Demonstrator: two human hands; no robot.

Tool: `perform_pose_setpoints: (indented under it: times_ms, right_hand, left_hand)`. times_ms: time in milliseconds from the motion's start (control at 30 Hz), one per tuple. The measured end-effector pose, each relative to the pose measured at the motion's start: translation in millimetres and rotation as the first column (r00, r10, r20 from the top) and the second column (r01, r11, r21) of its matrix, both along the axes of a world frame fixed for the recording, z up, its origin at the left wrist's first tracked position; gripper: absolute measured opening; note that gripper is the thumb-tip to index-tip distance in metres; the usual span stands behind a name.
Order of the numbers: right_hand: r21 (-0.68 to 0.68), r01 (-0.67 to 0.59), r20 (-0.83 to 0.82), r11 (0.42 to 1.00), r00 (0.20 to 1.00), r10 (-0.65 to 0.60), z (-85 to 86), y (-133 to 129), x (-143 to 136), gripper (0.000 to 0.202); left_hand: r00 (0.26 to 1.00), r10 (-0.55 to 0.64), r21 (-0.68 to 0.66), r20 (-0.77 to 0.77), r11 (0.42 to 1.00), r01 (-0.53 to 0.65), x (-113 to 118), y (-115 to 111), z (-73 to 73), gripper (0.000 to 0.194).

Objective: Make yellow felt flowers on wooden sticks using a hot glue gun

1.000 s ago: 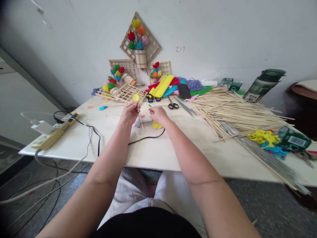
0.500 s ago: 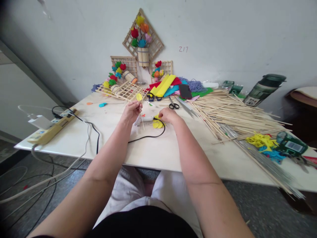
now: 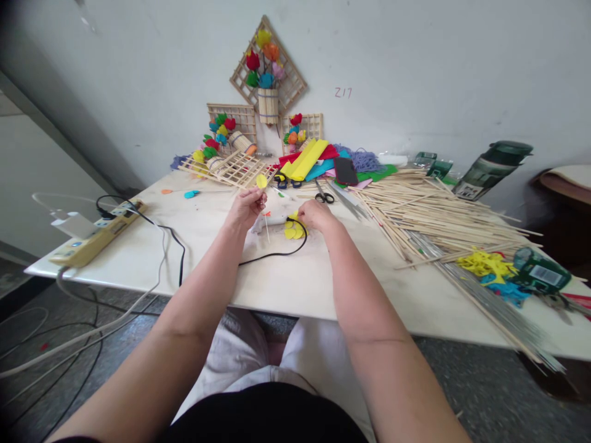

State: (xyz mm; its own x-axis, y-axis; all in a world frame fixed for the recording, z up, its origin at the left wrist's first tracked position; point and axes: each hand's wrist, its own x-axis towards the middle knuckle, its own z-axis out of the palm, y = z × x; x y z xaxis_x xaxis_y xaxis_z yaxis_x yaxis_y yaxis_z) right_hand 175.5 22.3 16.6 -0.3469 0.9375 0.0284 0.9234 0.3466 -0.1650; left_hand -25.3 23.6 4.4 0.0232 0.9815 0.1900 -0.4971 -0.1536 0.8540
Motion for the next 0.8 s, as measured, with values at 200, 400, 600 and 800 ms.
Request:
perform_pose_setpoints:
  times_ms: [200,400,600,800]
  right_hand:
    - [0.063,0.06,-0.252,0.996,0.967,-0.042,-1.6,3.8,6.8,0.018]
    - [-0.043,0.139,-0.636,0.989,0.76,-0.134,-0.3,5.2,10.0,0.021]
    - [-0.079,0.105,-0.619,0.991,0.775,-0.131,0.7,3.5,8.7,0.019]
    - [-0.101,0.046,-0.535,0.994,0.84,-0.094,-1.1,4.9,7.6,0.023]
  left_hand:
    - [1.0,-0.002,-0.012,-0.003,1.0,0.002,0.3,0.2,-0.3,0.022]
    - [0.998,-0.031,0.013,-0.057,0.999,0.032,2.3,-0.5,-1.7,0.025]
    - [0.992,-0.048,0.025,-0.116,0.998,0.051,5.0,-3.4,-0.6,0.026]
    - [0.991,-0.053,0.023,-0.125,0.998,0.056,5.4,-4.8,1.0,0.026]
